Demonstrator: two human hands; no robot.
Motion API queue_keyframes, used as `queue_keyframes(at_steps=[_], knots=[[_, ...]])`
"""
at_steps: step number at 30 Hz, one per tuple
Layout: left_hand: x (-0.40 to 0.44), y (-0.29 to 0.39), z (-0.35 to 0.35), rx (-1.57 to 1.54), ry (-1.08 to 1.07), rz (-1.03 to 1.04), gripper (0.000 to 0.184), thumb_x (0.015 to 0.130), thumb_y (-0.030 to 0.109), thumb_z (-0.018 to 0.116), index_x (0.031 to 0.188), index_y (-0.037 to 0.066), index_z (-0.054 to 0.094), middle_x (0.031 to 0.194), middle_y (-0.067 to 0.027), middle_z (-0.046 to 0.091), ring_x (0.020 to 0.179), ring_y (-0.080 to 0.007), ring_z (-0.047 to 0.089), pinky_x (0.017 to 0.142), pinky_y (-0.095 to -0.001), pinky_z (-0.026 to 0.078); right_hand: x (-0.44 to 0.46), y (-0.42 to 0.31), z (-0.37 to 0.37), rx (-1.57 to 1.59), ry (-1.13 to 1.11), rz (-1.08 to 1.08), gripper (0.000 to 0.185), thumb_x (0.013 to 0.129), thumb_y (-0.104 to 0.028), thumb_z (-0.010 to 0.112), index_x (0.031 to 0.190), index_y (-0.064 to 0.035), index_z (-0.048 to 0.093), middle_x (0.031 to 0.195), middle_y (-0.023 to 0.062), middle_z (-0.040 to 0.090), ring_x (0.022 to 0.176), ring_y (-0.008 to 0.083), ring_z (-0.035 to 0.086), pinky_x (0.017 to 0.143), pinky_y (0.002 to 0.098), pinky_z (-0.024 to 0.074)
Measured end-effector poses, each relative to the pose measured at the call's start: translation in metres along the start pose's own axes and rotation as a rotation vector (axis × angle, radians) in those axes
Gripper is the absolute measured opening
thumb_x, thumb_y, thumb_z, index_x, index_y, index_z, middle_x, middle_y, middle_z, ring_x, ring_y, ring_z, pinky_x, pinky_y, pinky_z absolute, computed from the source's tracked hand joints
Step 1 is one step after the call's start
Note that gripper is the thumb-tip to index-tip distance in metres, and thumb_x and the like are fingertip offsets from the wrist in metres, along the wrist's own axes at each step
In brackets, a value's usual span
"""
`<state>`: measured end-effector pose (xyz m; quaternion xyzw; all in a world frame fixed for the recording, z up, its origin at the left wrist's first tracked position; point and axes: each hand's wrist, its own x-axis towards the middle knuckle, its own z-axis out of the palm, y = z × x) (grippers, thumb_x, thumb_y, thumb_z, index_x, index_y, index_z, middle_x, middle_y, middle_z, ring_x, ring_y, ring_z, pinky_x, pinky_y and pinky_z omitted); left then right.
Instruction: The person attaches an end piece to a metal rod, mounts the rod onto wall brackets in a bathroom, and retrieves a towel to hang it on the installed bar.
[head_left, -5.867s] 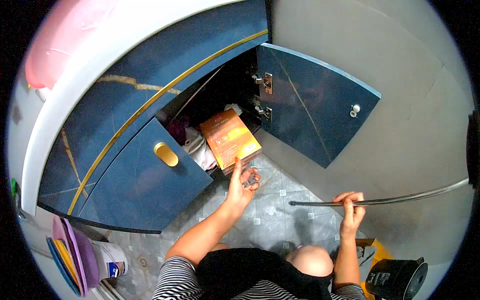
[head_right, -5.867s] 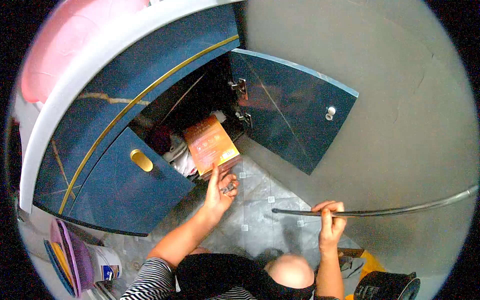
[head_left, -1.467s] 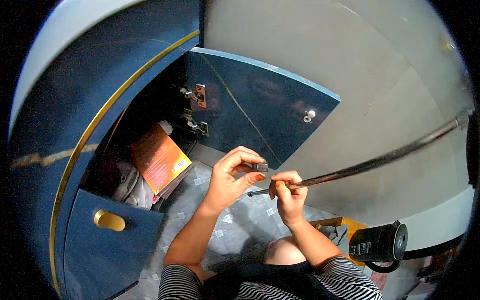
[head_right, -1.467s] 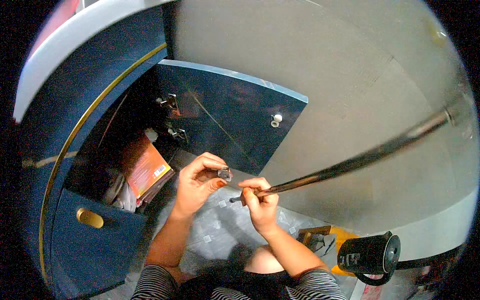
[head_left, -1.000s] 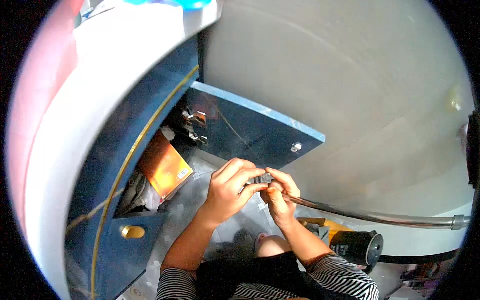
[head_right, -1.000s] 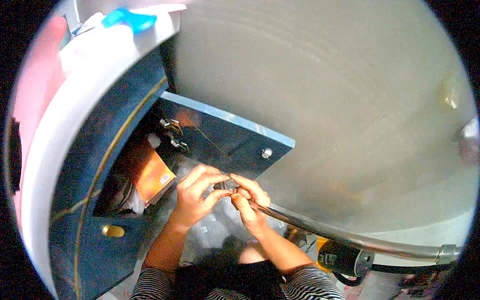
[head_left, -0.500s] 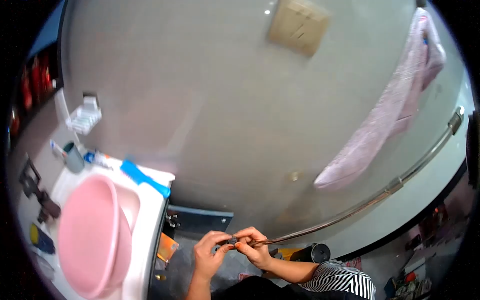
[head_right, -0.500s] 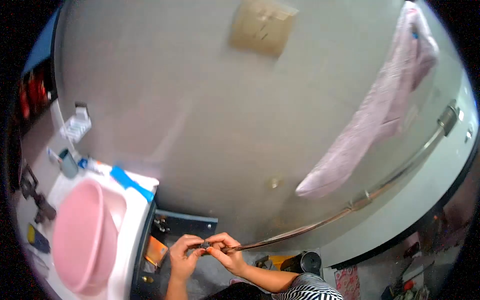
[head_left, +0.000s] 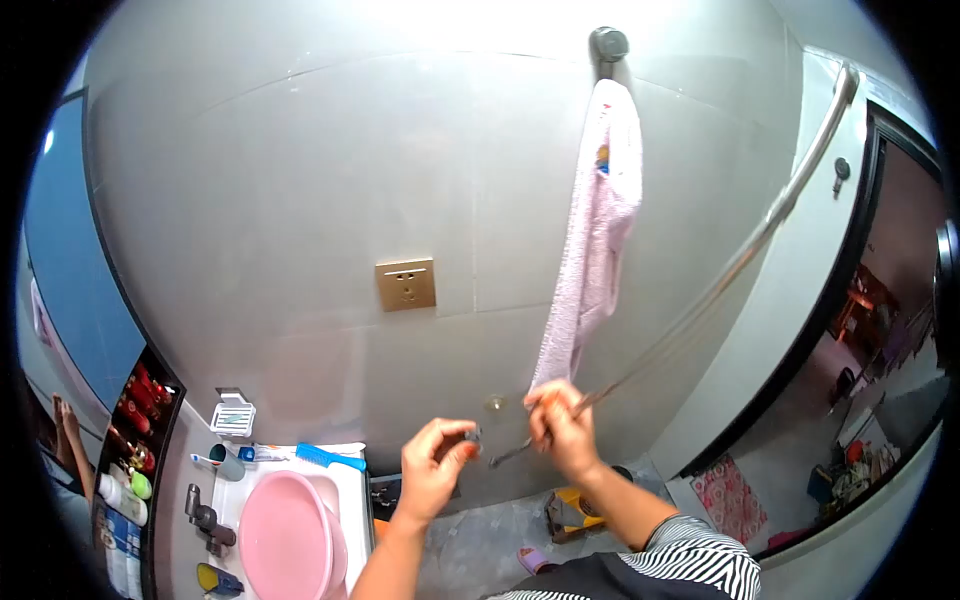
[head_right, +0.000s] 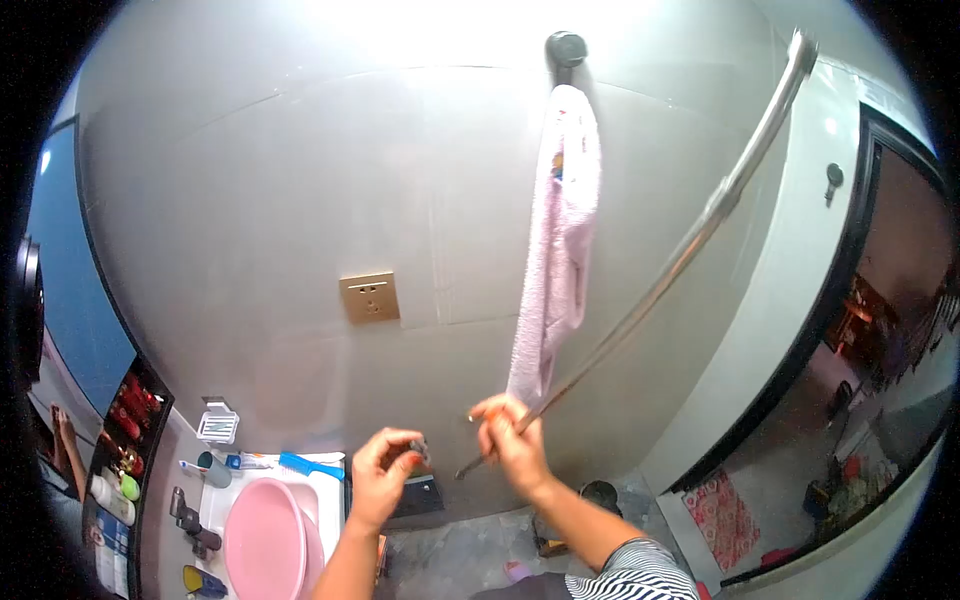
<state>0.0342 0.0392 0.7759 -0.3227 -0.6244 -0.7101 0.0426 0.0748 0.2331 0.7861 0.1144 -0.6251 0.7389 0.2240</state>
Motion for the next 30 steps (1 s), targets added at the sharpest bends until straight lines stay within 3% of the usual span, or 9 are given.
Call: queue_keyframes(at_steps=[2,7,12,17,20,23,27,28,30], knots=[[0.023,0.017,0.008,-0.133,-0.043,0.015,0.015,0.088,0.007,0.057,0.098,-0.003,0.055,0.088,-0.0097,0.061,0.076,-0.0159,0.062,0.071,-0.0283,0.051,0.025,-0.038,-0.017,-0.045,0.105,-0.142,0.027,0.096,-0.027,0.043,0.092,-0.0024,0.054,0.055,0.0019,0.048,0.043,0.0072,0.043,0.038,0.0194,0.0343],[0.096,0.069,0.039,-0.234,-0.087,0.058,0.025,0.092,0.024,0.054,0.099,0.000,0.052,0.091,-0.0126,0.062,0.079,-0.0214,0.064,0.074,-0.0332,0.052,0.069,-0.103,-0.077,-0.063,0.228,-0.185,0.012,0.092,-0.011,0.048,0.093,-0.0011,0.054,0.065,0.0021,0.050,0.046,0.0054,0.040,0.040,0.0202,0.0353],[0.192,0.098,0.077,-0.208,-0.138,0.083,0.026,0.092,0.028,0.053,0.099,0.003,0.053,0.095,-0.0115,0.063,0.087,-0.0207,0.063,0.079,-0.0317,0.050,0.122,-0.138,-0.132,-0.210,0.326,-0.241,0.013,0.090,-0.009,0.049,0.095,-0.0013,0.058,0.079,0.0030,0.055,0.051,0.0049,0.043,0.044,0.0192,0.0340],[0.296,0.115,0.124,-0.145,-0.141,0.083,0.022,0.092,0.028,0.054,0.099,0.007,0.055,0.107,-0.0053,0.061,0.106,-0.0138,0.054,0.093,-0.0324,0.040,0.197,-0.168,-0.161,-0.267,0.153,-0.336,0.026,0.091,-0.017,0.052,0.112,-0.0021,0.058,0.103,0.0085,0.062,0.081,0.0100,0.059,0.046,0.0193,0.0354],[0.332,0.118,0.148,-0.097,-0.107,0.074,0.024,0.090,0.030,0.057,0.100,0.008,0.055,0.104,-0.0040,0.060,0.098,-0.0111,0.054,0.089,-0.0297,0.040,0.237,-0.182,-0.156,-0.251,0.077,-0.375,0.030,0.092,-0.021,0.053,0.113,-0.0009,0.058,0.105,0.0104,0.061,0.090,0.0140,0.061,0.043,0.0184,0.0349],[0.345,0.119,0.158,-0.143,-0.099,0.038,0.023,0.089,0.028,0.059,0.100,0.009,0.057,0.095,-0.0012,0.060,0.088,-0.0091,0.055,0.082,-0.0274,0.042,0.264,-0.189,-0.149,-0.226,0.105,-0.317,0.029,0.090,-0.021,0.057,0.108,0.0009,0.061,0.094,0.0079,0.064,0.087,0.0129,0.063,0.043,0.0198,0.0377],[0.355,0.125,0.159,-0.206,-0.220,-0.015,0.022,0.085,0.029,0.065,0.092,0.009,0.061,0.082,0.0006,0.061,0.080,-0.0083,0.055,0.076,-0.0242,0.041,0.278,-0.187,-0.143,-0.207,-0.014,-0.304,0.024,0.090,-0.019,0.056,0.104,0.0006,0.061,0.079,0.0022,0.060,0.057,0.0051,0.051,0.038,0.0169,0.0313],[0.361,0.127,0.155,-0.162,-0.194,0.034,0.020,0.084,0.028,0.065,0.090,0.009,0.062,0.081,0.0007,0.061,0.078,-0.0080,0.055,0.074,-0.0241,0.042,0.282,-0.187,-0.144,-0.200,-0.019,-0.307,0.024,0.090,-0.019,0.056,0.104,0.0006,0.061,0.079,0.0022,0.060,0.057,0.0051,0.051,0.038,0.0169,0.0313],[0.372,0.133,0.149,-0.218,-0.143,0.137,0.016,0.084,0.025,0.065,0.086,0.009,0.063,0.081,0.0013,0.060,0.075,-0.0072,0.054,0.070,-0.0219,0.042,0.294,-0.190,-0.145,-0.204,0.053,-0.436,0.014,0.087,-0.012,0.059,0.092,0.0010,0.062,0.074,-0.0005,0.057,0.062,0.0052,0.048,0.051,0.0197,0.0368]])
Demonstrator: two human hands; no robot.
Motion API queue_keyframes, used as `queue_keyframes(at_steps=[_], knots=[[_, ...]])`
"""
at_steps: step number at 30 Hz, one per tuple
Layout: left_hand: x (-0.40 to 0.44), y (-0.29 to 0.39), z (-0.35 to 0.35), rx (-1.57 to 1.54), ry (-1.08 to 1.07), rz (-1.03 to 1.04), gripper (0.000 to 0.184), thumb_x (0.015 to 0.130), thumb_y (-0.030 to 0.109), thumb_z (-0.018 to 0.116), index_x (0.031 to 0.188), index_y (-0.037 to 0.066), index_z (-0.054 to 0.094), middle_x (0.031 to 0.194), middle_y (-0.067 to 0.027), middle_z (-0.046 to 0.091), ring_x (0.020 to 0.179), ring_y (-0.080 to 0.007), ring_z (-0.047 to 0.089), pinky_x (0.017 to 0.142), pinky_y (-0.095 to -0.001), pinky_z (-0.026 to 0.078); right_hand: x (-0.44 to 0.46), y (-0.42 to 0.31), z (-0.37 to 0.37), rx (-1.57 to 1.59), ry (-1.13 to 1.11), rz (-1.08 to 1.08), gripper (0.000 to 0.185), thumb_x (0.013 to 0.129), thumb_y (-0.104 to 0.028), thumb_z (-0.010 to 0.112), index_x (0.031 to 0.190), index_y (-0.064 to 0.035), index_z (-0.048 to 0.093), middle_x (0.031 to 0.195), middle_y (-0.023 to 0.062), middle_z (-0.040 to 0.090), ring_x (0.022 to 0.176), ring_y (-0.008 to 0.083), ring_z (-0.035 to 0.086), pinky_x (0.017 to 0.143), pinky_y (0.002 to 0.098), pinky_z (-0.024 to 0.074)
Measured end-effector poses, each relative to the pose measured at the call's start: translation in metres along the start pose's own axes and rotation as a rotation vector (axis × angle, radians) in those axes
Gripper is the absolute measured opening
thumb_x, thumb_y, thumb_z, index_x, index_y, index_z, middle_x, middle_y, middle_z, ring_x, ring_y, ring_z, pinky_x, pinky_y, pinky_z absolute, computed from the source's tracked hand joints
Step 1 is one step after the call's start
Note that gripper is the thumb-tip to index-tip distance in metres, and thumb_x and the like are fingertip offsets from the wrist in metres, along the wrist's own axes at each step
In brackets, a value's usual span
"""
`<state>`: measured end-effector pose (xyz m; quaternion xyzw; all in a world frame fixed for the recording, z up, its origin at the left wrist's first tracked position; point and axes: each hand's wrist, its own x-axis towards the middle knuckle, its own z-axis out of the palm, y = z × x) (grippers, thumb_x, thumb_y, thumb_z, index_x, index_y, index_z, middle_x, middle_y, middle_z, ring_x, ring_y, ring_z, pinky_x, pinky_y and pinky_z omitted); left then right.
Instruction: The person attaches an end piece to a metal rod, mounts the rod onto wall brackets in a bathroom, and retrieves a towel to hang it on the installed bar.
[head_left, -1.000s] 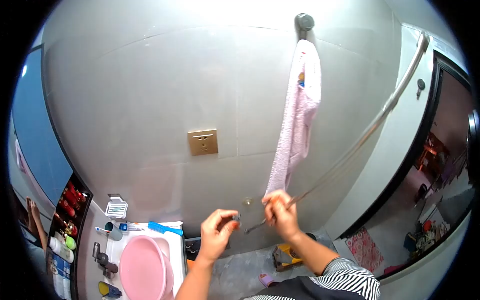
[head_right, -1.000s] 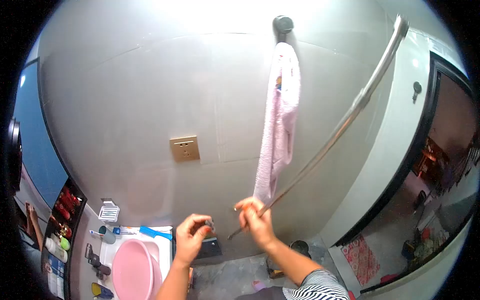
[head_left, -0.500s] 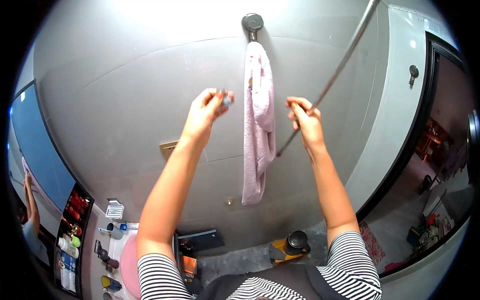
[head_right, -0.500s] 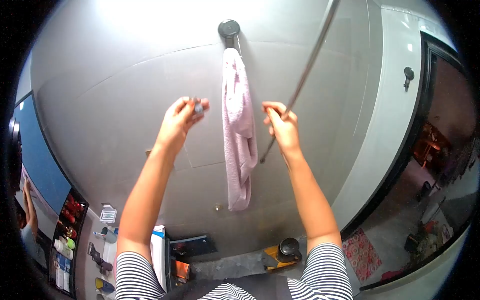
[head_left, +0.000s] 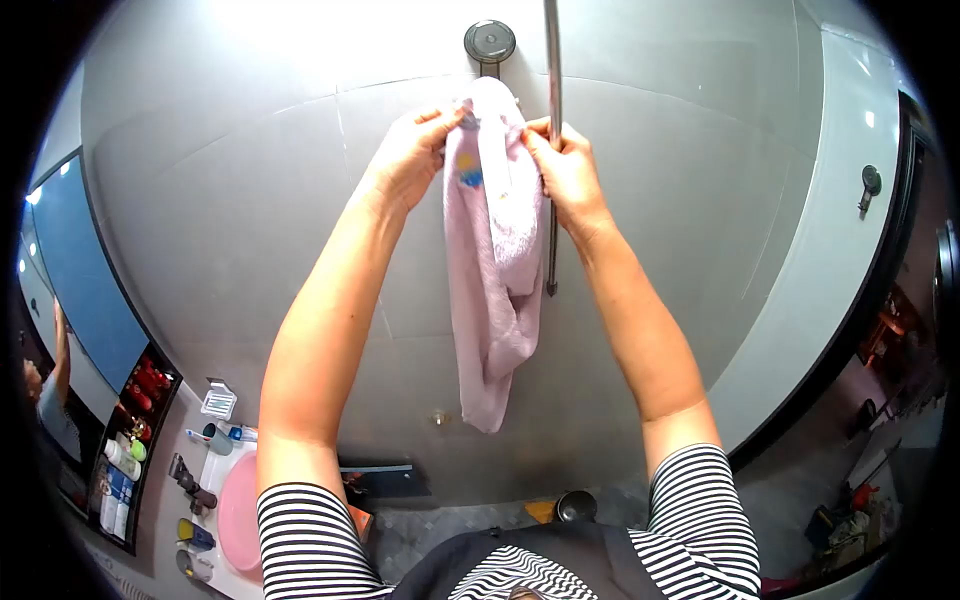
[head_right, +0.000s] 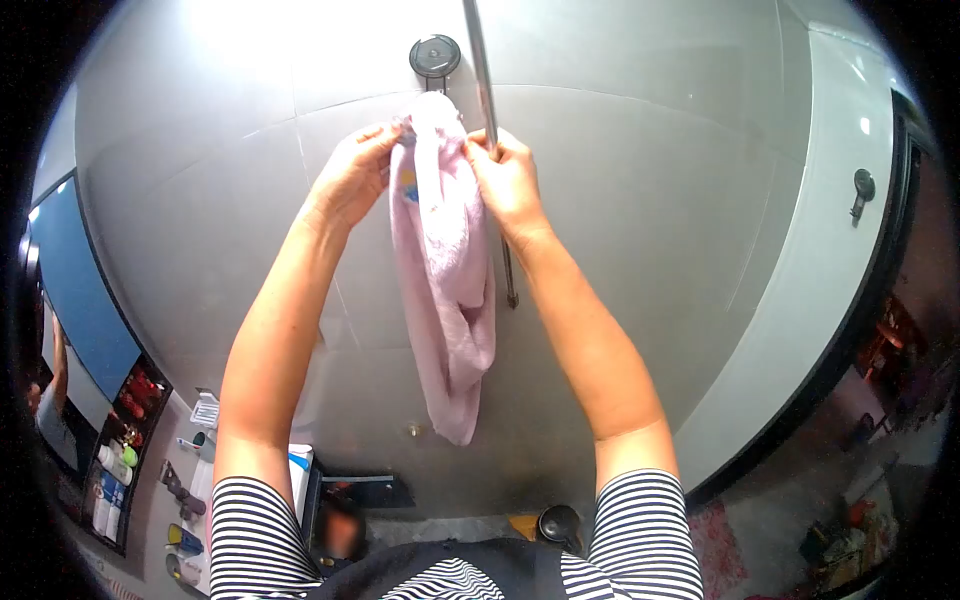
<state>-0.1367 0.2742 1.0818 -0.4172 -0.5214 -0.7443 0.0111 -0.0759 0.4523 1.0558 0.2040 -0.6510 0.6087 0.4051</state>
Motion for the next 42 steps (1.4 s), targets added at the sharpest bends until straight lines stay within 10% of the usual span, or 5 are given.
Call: queue_keyframes(at_steps=[6,9,15,42], knots=[[0.005,0.043,0.013,-0.145,-0.182,0.192,0.021,0.091,0.021,0.055,0.100,0.002,0.059,0.092,-0.0038,0.063,0.084,-0.0111,0.060,0.075,-0.0259,0.049,0.001,-0.031,-0.013,0.105,0.034,-0.031,0.012,0.090,-0.014,0.054,0.091,-0.0038,0.060,0.071,-0.0021,0.054,0.050,0.0031,0.041,0.037,0.0186,0.0305],[-0.034,0.031,0.017,-0.194,-0.353,0.082,0.021,0.090,0.020,0.055,0.100,0.002,0.059,0.091,-0.0035,0.063,0.080,-0.0118,0.062,0.072,-0.0271,0.050,-0.042,-0.036,-0.013,0.142,0.028,-0.023,0.011,0.091,-0.011,0.051,0.091,-0.0029,0.058,0.073,-0.0048,0.053,0.061,0.0018,0.044,0.052,0.0178,0.0363],[-0.087,-0.002,0.008,-0.152,-0.237,-0.224,0.017,0.088,0.025,0.060,0.090,0.008,0.060,0.096,-0.0002,0.061,0.092,-0.0097,0.054,0.078,-0.0272,0.046,-0.112,0.000,-0.025,0.078,0.005,0.254,0.014,0.092,-0.015,0.053,0.092,-0.0023,0.058,0.075,-0.0015,0.054,0.060,0.0035,0.045,0.045,0.0175,0.0356],[-0.094,-0.045,-0.001,-0.289,-0.201,-0.164,0.025,0.085,0.017,0.064,0.103,0.002,0.054,0.088,-0.0097,0.062,0.079,-0.0123,0.059,0.070,-0.0235,0.050,-0.127,0.039,-0.021,-0.419,0.016,0.143,0.019,0.088,-0.018,0.061,0.078,-0.0028,0.056,0.057,-0.0023,0.027,0.055,0.0062,0.027,0.047,0.0256,0.0283]])
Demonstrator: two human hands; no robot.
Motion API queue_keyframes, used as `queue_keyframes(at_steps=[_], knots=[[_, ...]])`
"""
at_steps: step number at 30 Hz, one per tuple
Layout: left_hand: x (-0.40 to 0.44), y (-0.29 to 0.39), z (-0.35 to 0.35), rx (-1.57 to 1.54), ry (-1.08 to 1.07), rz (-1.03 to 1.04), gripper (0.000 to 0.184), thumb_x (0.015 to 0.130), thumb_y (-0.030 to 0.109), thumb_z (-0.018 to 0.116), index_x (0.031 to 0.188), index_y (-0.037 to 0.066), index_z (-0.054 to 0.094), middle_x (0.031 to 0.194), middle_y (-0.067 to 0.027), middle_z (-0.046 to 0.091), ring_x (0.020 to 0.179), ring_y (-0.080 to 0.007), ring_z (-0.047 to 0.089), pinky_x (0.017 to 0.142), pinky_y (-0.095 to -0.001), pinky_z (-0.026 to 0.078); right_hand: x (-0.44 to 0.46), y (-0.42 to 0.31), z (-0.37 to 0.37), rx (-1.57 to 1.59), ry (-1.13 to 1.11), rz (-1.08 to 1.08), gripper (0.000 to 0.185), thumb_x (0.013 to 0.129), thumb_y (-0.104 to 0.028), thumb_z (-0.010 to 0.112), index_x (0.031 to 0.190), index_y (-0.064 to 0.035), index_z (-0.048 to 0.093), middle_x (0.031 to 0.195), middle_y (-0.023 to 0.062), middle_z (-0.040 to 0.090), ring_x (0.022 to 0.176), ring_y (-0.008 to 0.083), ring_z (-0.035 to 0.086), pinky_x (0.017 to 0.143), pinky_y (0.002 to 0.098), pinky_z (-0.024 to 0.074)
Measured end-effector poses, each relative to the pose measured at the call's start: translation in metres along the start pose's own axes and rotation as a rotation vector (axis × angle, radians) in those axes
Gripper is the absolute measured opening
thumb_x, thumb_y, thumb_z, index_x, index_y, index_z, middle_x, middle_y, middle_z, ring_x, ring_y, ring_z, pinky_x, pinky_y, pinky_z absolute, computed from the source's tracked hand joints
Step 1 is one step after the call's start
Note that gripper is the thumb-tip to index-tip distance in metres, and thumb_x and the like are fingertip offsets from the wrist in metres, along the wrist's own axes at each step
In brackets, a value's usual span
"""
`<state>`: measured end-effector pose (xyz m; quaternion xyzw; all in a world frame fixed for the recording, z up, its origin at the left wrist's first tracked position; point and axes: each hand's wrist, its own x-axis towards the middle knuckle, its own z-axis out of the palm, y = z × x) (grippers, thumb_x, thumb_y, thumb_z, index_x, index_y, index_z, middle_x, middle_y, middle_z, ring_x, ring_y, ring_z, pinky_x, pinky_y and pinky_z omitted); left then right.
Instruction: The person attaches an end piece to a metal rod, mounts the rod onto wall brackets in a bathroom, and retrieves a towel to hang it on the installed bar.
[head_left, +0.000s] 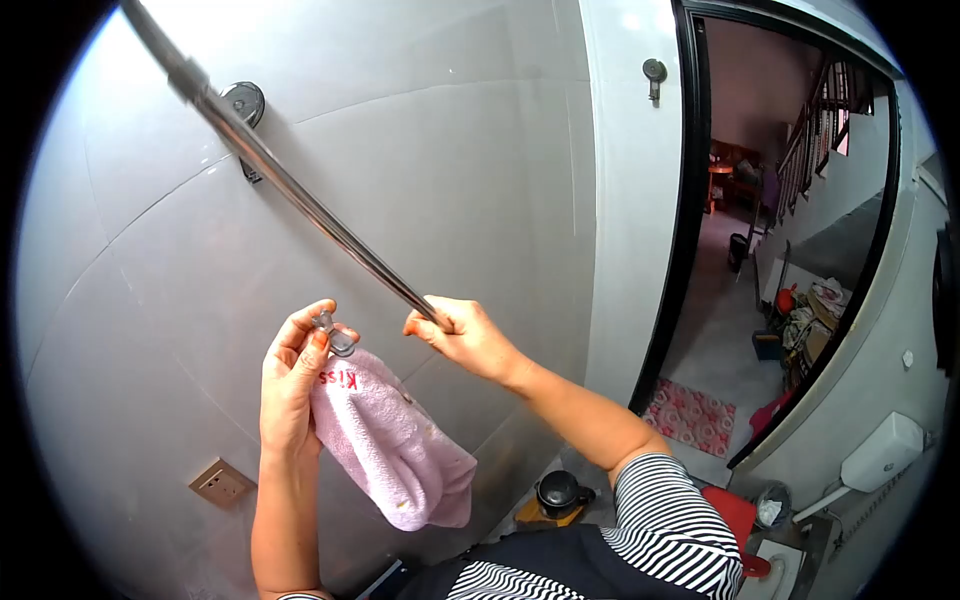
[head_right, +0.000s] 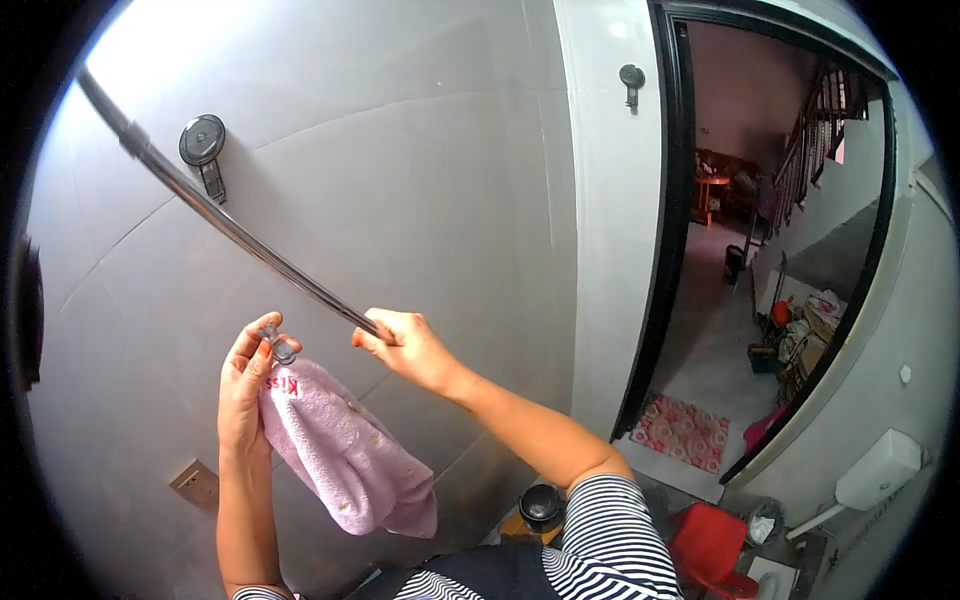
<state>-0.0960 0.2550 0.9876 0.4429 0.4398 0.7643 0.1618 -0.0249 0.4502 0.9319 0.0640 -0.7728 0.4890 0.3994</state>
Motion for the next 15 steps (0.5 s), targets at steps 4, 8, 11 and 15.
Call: queue_keyframes(at_steps=[4,8,11,15], knots=[[0.001,0.001,-0.021,-0.110,0.003,-0.113,0.023,0.084,0.008,0.056,0.106,0.001,0.052,0.089,-0.0115,0.060,0.074,-0.0123,0.059,0.065,-0.0233,0.050,-0.010,0.017,-0.021,-0.204,0.051,-0.042,0.017,0.086,-0.012,0.062,0.081,0.0008,0.053,0.060,0.0007,0.038,0.059,0.0062,0.034,0.050,0.0250,0.0334],[0.009,-0.001,-0.008,-0.138,-0.011,-0.119,0.022,0.081,0.004,0.053,0.103,0.003,0.052,0.092,-0.0127,0.060,0.071,-0.0118,0.058,0.063,-0.0223,0.050,-0.036,0.029,-0.087,-0.437,0.087,0.047,0.004,0.080,-0.001,0.055,0.084,-0.0011,0.058,0.059,0.0048,0.052,0.057,0.0092,0.048,0.052,0.0259,0.0400],[0.012,-0.004,0.003,-0.169,0.016,-0.122,0.019,0.083,0.006,0.056,0.101,0.002,0.054,0.090,-0.0110,0.060,0.072,-0.0101,0.058,0.065,-0.0221,0.050,-0.061,0.059,-0.137,-0.530,0.124,0.030,0.010,0.072,0.004,0.052,0.080,-0.0012,0.057,0.057,0.0084,0.048,0.052,0.0126,0.047,0.050,0.0271,0.0378],[0.007,-0.003,0.012,-0.100,0.076,-0.128,0.021,0.085,0.011,0.060,0.103,0.001,0.055,0.087,-0.0091,0.061,0.071,-0.0093,0.058,0.064,-0.0218,0.050,-0.085,0.055,-0.177,-0.637,0.159,0.040,0.009,0.071,0.005,0.053,0.078,-0.0004,0.056,0.057,0.0122,0.047,0.049,0.0178,0.046,0.049,0.0287,0.0369]])
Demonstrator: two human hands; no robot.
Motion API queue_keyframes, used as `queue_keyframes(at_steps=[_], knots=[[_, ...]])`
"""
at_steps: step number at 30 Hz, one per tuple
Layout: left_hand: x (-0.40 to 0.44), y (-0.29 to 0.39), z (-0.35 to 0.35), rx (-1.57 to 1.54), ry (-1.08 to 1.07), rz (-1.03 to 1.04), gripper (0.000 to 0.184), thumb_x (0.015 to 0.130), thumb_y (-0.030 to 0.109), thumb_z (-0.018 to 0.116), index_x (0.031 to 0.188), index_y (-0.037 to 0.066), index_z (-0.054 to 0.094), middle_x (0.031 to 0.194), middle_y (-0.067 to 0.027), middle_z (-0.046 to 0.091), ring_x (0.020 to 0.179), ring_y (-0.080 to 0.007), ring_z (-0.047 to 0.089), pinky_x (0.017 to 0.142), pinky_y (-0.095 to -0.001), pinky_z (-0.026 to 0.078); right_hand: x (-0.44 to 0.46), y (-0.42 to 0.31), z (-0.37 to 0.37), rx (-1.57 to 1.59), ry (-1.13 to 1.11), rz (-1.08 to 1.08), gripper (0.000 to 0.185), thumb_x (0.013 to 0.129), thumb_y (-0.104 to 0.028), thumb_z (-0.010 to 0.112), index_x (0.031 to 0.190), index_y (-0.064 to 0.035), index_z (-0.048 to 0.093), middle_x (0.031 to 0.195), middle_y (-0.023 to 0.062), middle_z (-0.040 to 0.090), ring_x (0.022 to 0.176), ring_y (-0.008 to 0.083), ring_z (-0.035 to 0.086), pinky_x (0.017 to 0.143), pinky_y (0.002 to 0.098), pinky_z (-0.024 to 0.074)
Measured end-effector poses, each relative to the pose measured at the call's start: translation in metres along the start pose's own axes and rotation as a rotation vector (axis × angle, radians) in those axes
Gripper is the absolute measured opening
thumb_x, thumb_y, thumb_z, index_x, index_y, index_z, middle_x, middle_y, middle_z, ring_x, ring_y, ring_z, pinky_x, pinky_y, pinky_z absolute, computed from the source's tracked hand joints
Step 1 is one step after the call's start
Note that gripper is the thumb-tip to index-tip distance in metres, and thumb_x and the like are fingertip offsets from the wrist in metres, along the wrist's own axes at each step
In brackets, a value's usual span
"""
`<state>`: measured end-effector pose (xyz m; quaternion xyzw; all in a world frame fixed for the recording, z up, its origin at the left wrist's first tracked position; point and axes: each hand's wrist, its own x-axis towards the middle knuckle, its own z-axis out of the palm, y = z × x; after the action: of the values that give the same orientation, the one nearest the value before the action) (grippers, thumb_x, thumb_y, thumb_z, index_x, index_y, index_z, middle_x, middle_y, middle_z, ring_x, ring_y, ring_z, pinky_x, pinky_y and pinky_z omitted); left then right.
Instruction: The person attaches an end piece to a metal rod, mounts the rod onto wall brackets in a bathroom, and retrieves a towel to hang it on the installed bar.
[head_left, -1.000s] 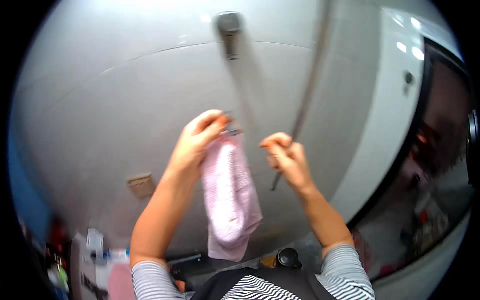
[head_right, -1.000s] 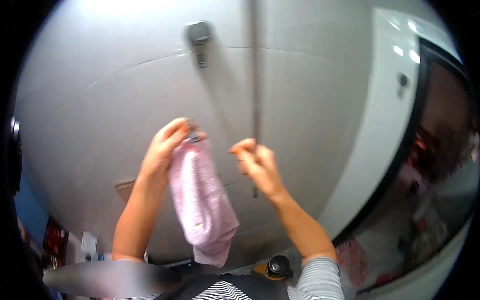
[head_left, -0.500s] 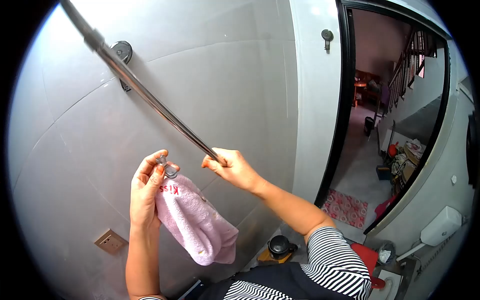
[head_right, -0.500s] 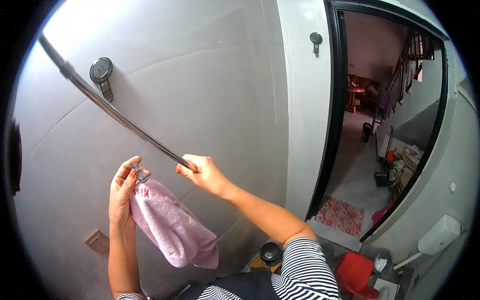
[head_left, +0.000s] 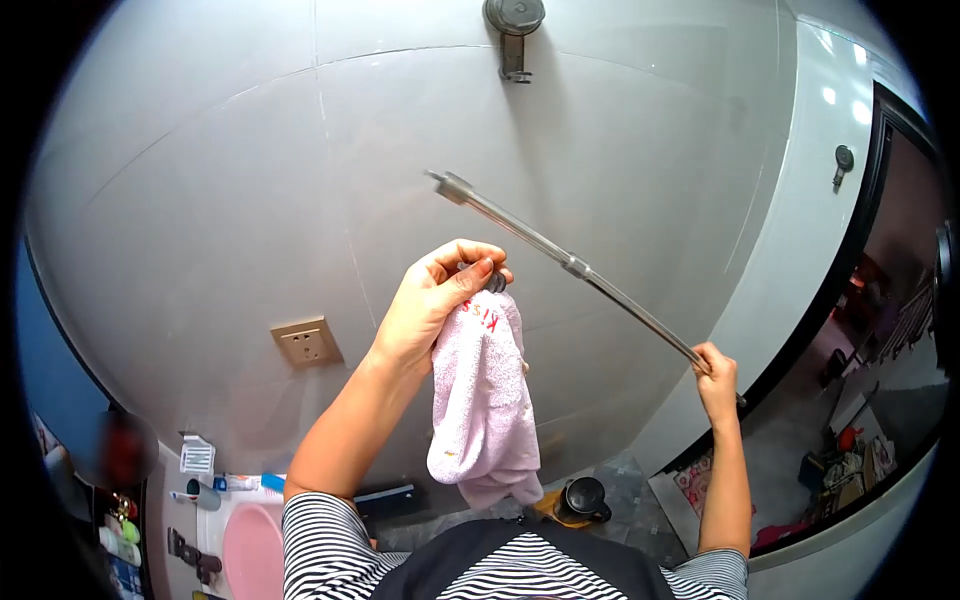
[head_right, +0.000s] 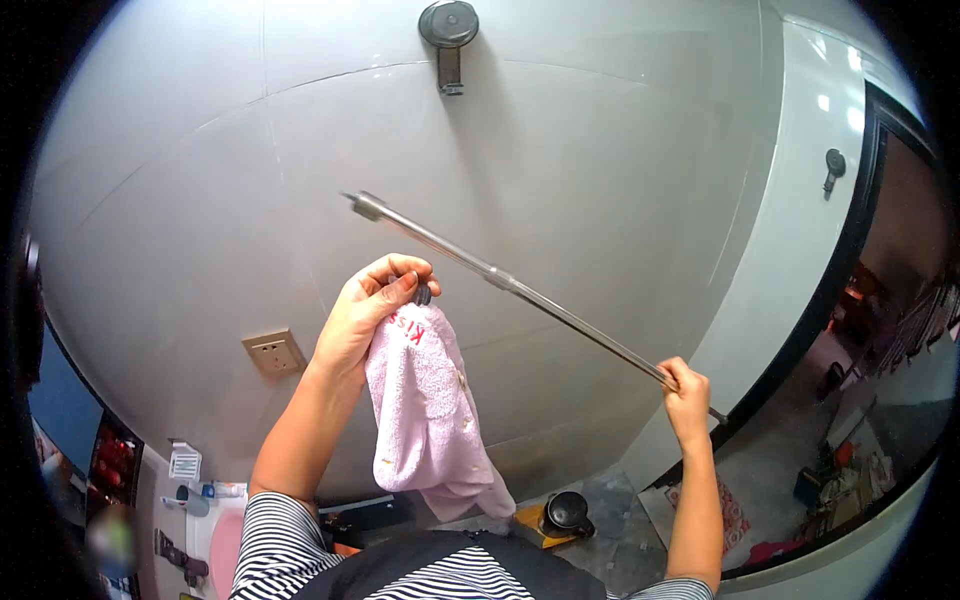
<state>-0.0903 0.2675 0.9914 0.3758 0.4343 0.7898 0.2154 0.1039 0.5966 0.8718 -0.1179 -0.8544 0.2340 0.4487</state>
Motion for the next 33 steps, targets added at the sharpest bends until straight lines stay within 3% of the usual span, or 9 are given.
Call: queue_keyframes(at_steps=[5,11,14,19,21,23,29,32,33], knots=[[-0.008,0.002,-0.007,0.071,0.024,0.042,0.026,0.085,0.011,0.062,0.108,0.000,0.055,0.084,-0.0071,0.061,0.070,-0.0076,0.057,0.062,-0.0198,0.048,-0.009,0.011,-0.016,-0.141,0.005,0.032,0.005,0.079,-0.002,0.059,0.077,0.0005,0.056,0.058,0.0148,0.049,0.049,0.0245,0.046,0.050,0.0327,0.0359],[-0.006,0.000,0.010,0.198,0.062,0.190,0.048,0.081,0.027,0.068,0.117,-0.001,0.052,0.077,-0.0029,0.057,0.070,-0.0060,0.051,0.061,-0.0187,0.040,-0.010,0.025,-0.035,-0.206,0.002,-0.008,0.008,0.081,-0.006,0.060,0.078,0.0002,0.056,0.061,0.0162,0.052,0.052,0.0298,0.049,0.051,0.0351,0.0376],[-0.007,-0.003,0.011,0.240,0.102,0.215,0.048,0.080,0.028,0.069,0.116,0.000,0.054,0.075,-0.0022,0.057,0.071,-0.0066,0.051,0.062,-0.0185,0.039,-0.008,0.023,-0.031,-0.232,0.019,-0.053,0.009,0.079,-0.007,0.062,0.078,-0.0004,0.056,0.063,0.0157,0.054,0.054,0.0303,0.051,0.051,0.0357,0.0385],[-0.016,-0.006,-0.004,0.229,0.163,0.201,0.030,0.084,0.025,0.065,0.103,0.002,0.059,0.073,-0.0019,0.059,0.068,-0.0057,0.052,0.062,-0.0193,0.043,0.000,0.010,-0.021,-0.319,0.090,-0.118,0.011,0.075,-0.008,0.065,0.079,-0.0021,0.056,0.068,0.0125,0.055,0.056,0.0294,0.051,0.052,0.0357,0.0385],[-0.017,-0.010,-0.019,0.217,0.195,0.204,0.029,0.085,0.025,0.065,0.102,0.003,0.059,0.074,-0.0020,0.059,0.068,-0.0059,0.053,0.062,-0.0190,0.043,0.010,0.013,-0.010,-0.341,0.085,-0.129,0.012,0.074,-0.008,0.066,0.079,-0.0028,0.056,0.070,0.0114,0.055,0.057,0.0291,0.051,0.052,0.0357,0.0385],[-0.013,-0.019,-0.024,0.194,0.214,0.184,0.027,0.085,0.026,0.064,0.099,0.003,0.059,0.074,-0.0023,0.059,0.068,-0.0064,0.054,0.062,-0.0185,0.042,0.015,0.027,-0.011,-0.397,0.125,-0.275,0.012,0.074,-0.008,0.065,0.081,-0.0035,0.056,0.070,0.0102,0.054,0.059,0.0288,0.051,0.052,0.0360,0.0384],[-0.013,-0.040,-0.039,0.180,0.232,0.165,0.027,0.086,0.025,0.062,0.099,0.002,0.057,0.076,-0.0040,0.059,0.068,-0.0064,0.054,0.059,-0.0179,0.042,0.035,0.038,-0.012,-0.475,0.115,-0.317,0.015,0.075,-0.014,0.066,0.075,-0.0041,0.055,0.068,0.0100,0.054,0.061,0.0284,0.053,0.052,0.0369,0.0404],[-0.023,-0.052,-0.043,0.278,0.347,0.224,0.023,0.090,0.026,0.057,0.096,0.003,0.058,0.072,-0.0019,0.056,0.064,-0.0066,0.052,0.057,-0.0181,0.042,0.033,0.049,-0.002,-0.478,0.122,-0.319,0.015,0.076,-0.014,0.065,0.073,-0.0041,0.054,0.066,0.0099,0.054,0.060,0.0284,0.053,0.052,0.0369,0.0403],[-0.028,-0.045,-0.058,0.210,0.478,0.261,0.022,0.092,0.026,0.055,0.096,0.004,0.057,0.071,-0.0011,0.054,0.063,-0.0067,0.050,0.055,-0.0183,0.041,0.033,0.057,-0.007,-0.486,0.129,-0.316,0.015,0.077,-0.014,0.065,0.073,-0.0040,0.054,0.065,0.0099,0.054,0.059,0.0284,0.053,0.052,0.0370,0.0404]])
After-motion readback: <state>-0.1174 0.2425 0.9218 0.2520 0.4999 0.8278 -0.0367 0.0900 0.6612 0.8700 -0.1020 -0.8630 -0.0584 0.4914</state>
